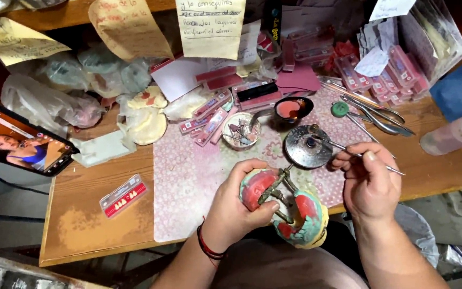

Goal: Shaping the gum area on a dental mold using a carving tool and pink wax.

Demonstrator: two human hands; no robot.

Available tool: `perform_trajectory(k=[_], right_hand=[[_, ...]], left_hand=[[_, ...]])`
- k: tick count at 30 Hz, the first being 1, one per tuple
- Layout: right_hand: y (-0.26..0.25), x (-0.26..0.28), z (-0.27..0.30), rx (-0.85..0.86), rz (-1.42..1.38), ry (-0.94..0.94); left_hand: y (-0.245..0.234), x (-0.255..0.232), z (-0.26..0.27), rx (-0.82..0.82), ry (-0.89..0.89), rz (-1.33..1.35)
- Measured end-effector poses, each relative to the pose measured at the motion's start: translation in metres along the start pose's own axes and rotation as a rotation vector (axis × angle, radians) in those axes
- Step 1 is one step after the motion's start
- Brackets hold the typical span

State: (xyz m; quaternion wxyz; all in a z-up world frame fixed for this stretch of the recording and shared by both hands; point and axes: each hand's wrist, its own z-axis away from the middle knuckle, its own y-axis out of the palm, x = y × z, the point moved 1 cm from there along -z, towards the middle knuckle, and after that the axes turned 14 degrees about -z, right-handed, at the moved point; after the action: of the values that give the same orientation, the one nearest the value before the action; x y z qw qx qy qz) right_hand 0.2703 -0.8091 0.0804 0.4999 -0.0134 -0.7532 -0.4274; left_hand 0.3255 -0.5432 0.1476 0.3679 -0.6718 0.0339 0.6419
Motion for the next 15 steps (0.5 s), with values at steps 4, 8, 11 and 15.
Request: perform_trajectory(k=[4, 8, 11, 15], right_hand=[[0.0003, 0.0002, 0.0001, 0.008, 0.001, 0.008], [-0.0008, -0.0002, 0.0001, -0.001, 0.009, 0.005], [-0.0017, -0.0003, 0.0003, -0.005, 0.021, 0.006], [0.0006, -0.0001, 0.0004, -0.002, 0.013, 0.006]], left_hand=[[0.0002, -0.0002, 0.0002, -0.014, -0.005, -0.018], [0.0003, 0.0018, -0.0005, -0.027, 0.048, -0.008], [0.0002, 0.0024, -0.0001, -0.037, 0.068, -0.029], [0.0008, 0.0031, -0.0003, -0.043, 0.068, -0.033]])
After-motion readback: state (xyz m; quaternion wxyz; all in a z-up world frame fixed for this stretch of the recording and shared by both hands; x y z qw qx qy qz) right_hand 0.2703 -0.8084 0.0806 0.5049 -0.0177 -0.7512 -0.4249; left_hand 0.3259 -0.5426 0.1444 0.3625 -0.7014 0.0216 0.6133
